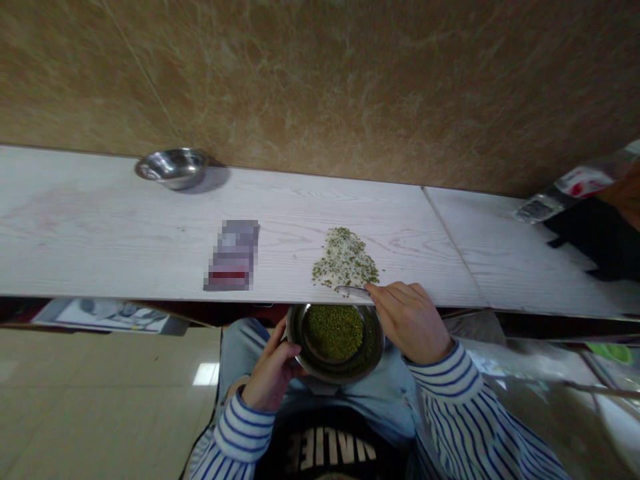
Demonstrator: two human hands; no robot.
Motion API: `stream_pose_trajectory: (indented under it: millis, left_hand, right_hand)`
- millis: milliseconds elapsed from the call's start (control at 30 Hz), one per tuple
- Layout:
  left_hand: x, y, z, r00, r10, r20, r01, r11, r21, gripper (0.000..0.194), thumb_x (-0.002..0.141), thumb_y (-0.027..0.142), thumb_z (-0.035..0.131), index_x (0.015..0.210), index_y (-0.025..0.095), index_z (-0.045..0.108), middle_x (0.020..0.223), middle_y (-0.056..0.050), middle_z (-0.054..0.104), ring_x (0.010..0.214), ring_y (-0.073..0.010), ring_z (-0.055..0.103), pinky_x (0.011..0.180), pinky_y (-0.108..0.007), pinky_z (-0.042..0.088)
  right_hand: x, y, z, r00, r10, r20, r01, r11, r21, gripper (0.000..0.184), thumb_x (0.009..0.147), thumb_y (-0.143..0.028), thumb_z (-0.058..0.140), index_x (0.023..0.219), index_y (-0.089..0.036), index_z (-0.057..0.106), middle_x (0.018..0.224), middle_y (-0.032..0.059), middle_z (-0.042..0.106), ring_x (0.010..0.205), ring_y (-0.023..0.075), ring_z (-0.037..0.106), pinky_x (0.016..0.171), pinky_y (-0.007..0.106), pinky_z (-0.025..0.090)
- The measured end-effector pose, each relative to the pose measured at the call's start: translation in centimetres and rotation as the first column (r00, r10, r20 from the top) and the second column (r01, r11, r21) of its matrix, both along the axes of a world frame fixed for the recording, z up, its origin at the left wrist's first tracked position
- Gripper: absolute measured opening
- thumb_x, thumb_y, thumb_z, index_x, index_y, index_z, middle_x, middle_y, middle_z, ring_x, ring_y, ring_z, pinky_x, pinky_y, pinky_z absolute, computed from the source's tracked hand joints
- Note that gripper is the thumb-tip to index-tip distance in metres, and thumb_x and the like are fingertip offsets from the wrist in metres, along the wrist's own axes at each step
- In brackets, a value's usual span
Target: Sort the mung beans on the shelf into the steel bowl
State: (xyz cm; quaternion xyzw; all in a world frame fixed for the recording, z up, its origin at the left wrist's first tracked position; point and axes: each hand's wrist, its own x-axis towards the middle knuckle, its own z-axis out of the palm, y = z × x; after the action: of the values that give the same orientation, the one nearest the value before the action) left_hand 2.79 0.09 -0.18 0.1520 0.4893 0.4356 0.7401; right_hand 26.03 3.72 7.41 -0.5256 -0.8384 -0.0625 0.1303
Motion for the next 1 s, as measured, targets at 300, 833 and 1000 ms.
stream_pose_trajectory:
  millis: [300,833,1000]
  left_hand:
    - [0.1,0.1,0.1,0.999,-0.036,0.03,0.035,0.999,0.008,0.066,0.066,0.013,0.057,0.128,0.029,0.042,0.095,-0.002,0.062,0.073,-0.0174,0.059,0.059,-0.033,0.052]
    - [0.1,0.1,0.1,0.999,-0.028,0.028,0.028,1.0,0.005,0.068,0.065,0.014,0.057,0.13,0.03,0.042,0.1,-0.003,0.061,0.076,-0.019,0.059,0.059,-0.033,0.051]
    - [0.0,0.1,0.1,0.999,-0.035,0.037,0.034,0.999,0.021,0.064,0.067,0.015,0.056,0.128,0.029,0.043,0.101,-0.003,0.06,0.079,-0.0189,0.058,0.059,-0.032,0.051]
  right_hand:
    - [-0.9,0.1,0.1,1.0,0.019,-0.008,-0.02,0.999,-0.037,0.031,0.088,-0.016,0.044,0.116,-0.016,0.055,0.091,0.0053,0.067,0.086,0.0166,0.055,0.073,0.031,0.033]
    - [-1.8,-1.0,0.4,0.996,0.087,-0.033,-0.089,0.993,-0.08,0.029,0.086,-0.014,0.046,0.113,-0.017,0.056,0.09,0.0045,0.066,0.085,0.0154,0.054,0.073,0.031,0.033]
    - [-1.4,-1.1,0.6,0.999,0.031,-0.029,-0.033,0.998,-0.056,0.029,0.087,-0.015,0.044,0.113,-0.015,0.056,0.088,0.0058,0.066,0.084,0.0163,0.054,0.074,0.031,0.034]
